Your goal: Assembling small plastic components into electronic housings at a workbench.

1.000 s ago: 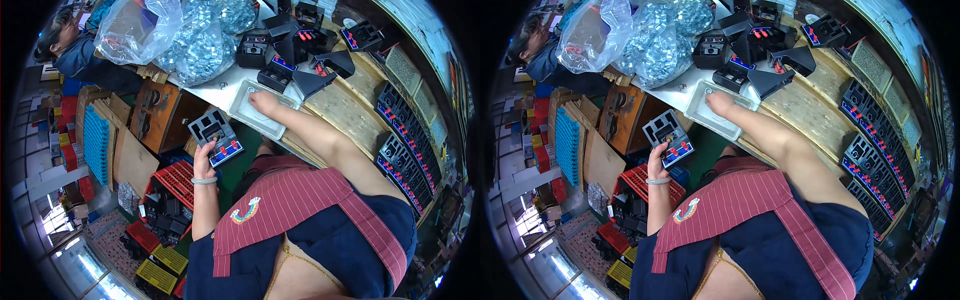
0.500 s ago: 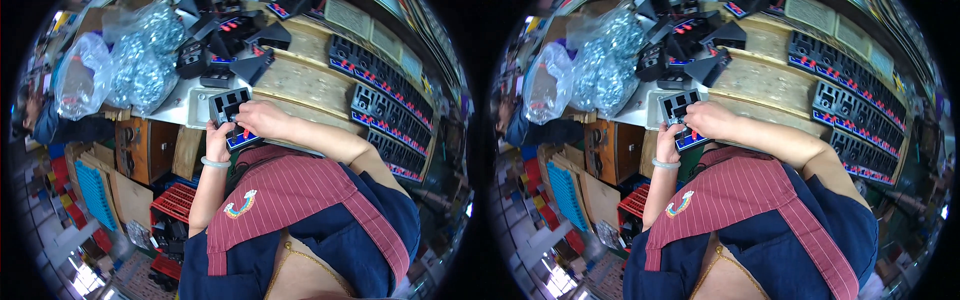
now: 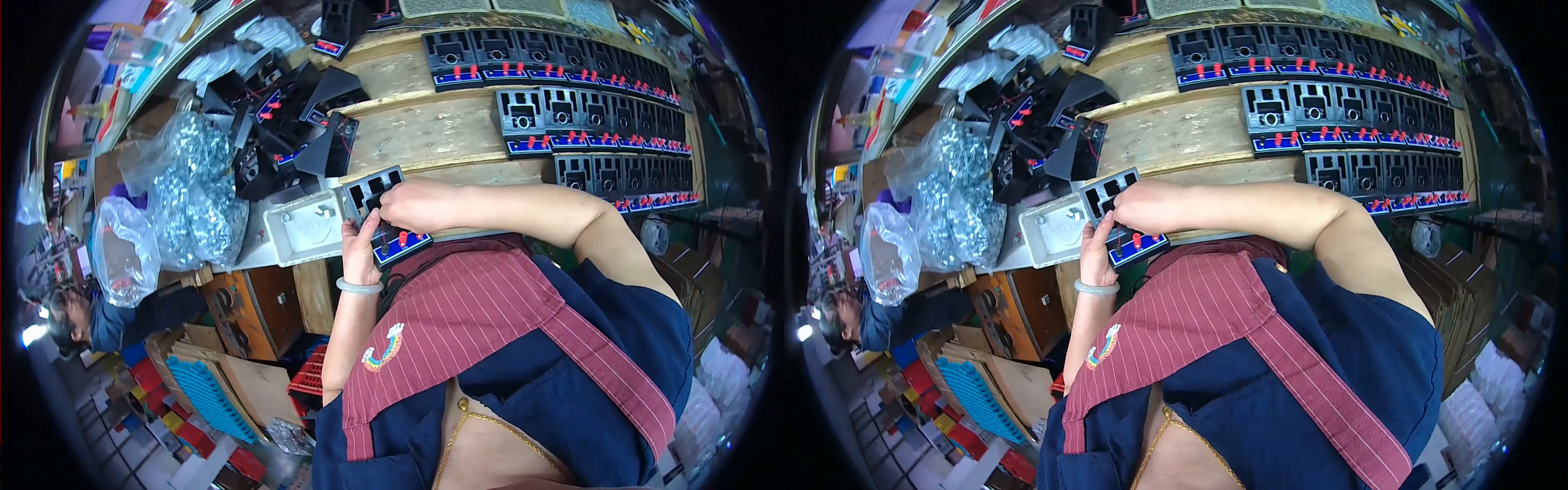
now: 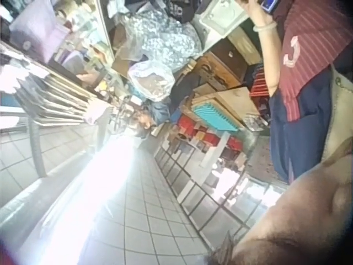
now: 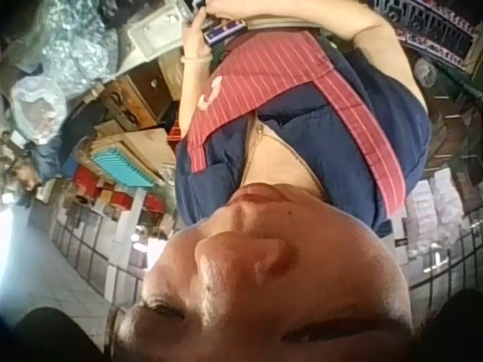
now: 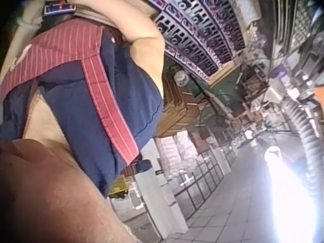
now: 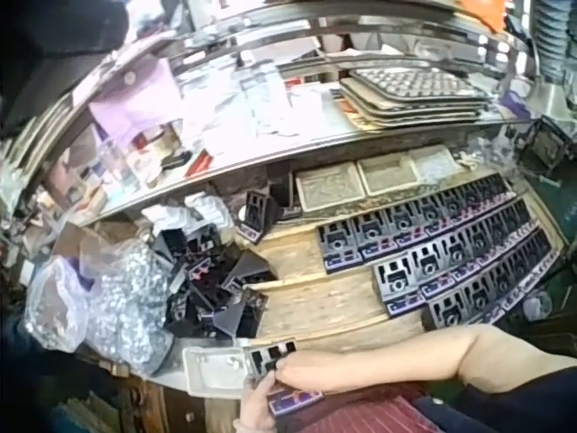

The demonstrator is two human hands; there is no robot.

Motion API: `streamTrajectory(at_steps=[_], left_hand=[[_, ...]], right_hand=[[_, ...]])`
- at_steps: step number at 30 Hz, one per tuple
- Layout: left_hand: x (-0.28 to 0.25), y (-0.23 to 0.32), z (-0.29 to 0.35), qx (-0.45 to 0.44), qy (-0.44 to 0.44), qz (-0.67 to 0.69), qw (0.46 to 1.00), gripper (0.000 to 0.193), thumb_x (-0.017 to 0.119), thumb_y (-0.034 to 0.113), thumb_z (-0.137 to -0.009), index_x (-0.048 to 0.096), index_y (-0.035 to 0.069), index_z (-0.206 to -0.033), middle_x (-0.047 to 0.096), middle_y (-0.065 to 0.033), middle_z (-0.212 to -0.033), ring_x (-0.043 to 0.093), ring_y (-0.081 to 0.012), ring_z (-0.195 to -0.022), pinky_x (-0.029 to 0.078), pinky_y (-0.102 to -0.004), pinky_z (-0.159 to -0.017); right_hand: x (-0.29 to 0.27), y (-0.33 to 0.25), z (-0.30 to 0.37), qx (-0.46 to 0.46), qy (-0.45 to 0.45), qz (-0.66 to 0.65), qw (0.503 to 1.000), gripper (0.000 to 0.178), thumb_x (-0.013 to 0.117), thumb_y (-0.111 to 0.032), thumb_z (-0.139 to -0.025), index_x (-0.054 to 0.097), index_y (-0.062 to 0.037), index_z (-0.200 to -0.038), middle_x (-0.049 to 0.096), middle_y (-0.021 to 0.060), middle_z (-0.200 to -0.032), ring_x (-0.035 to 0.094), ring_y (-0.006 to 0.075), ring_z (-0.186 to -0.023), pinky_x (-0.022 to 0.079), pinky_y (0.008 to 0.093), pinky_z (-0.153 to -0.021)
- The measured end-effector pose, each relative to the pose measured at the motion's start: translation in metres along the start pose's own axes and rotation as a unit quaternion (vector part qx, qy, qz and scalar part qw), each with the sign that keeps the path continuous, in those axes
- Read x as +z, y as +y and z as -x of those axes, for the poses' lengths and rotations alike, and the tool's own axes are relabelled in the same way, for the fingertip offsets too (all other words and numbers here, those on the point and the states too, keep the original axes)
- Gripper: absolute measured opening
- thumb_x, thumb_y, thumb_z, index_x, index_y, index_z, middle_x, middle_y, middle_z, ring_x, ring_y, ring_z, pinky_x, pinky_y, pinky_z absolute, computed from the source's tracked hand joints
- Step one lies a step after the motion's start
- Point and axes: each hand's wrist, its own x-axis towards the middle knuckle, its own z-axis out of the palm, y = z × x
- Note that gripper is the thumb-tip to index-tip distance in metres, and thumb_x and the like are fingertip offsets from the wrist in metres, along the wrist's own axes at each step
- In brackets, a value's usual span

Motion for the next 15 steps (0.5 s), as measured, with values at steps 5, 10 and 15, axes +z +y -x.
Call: streamTrajectory(at_steps=[5, 10, 15], left_hand=[[0.020, -0.003, -0.018, -0.025, -0.008, -0.010, 1.000, 0.040, 0.072, 0.013, -0.085, 0.049, 0.003, -0.117, 0.062, -0.0110, -0.105, 0.065, -0.0192, -0.088, 0.056, -0.0316, -0.072], [0.048, 0.011, -0.028, -0.023, -0.026, -0.052, 0.998, 0.043, 0.072, 0.015, -0.086, 0.045, 0.003, -0.117, 0.062, -0.0112, -0.103, 0.065, -0.0192, -0.086, 0.056, -0.0323, -0.071], [0.072, 0.004, -0.028, 0.004, -0.059, -0.101, 0.993, 0.041, 0.072, 0.015, -0.086, 0.049, 0.001, -0.116, 0.062, -0.0120, -0.108, 0.063, -0.0169, -0.090, 0.053, -0.0302, -0.075]], right_hand=[[-0.006, 0.015, 0.014, -0.026, 0.074, 0.049, 0.996, 0.013, 0.058, -0.009, -0.078, 0.065, 0.0017, -0.076, 0.065, 0.0173, -0.079, 0.066, 0.0342, -0.078, 0.054, 0.0434, -0.068], [-0.013, 0.019, 0.027, 0.064, 0.164, -0.065, 0.982, 0.012, 0.057, -0.008, -0.079, 0.062, 0.0013, -0.073, 0.064, 0.0168, -0.081, 0.065, 0.0337, -0.082, 0.052, 0.0435, -0.072], [-0.025, 0.041, 0.039, 0.008, 0.103, 0.030, 0.994, 0.013, 0.057, -0.010, -0.081, 0.062, 0.0012, -0.075, 0.063, 0.0171, -0.080, 0.064, 0.0347, -0.081, 0.051, 0.0442, -0.071]])
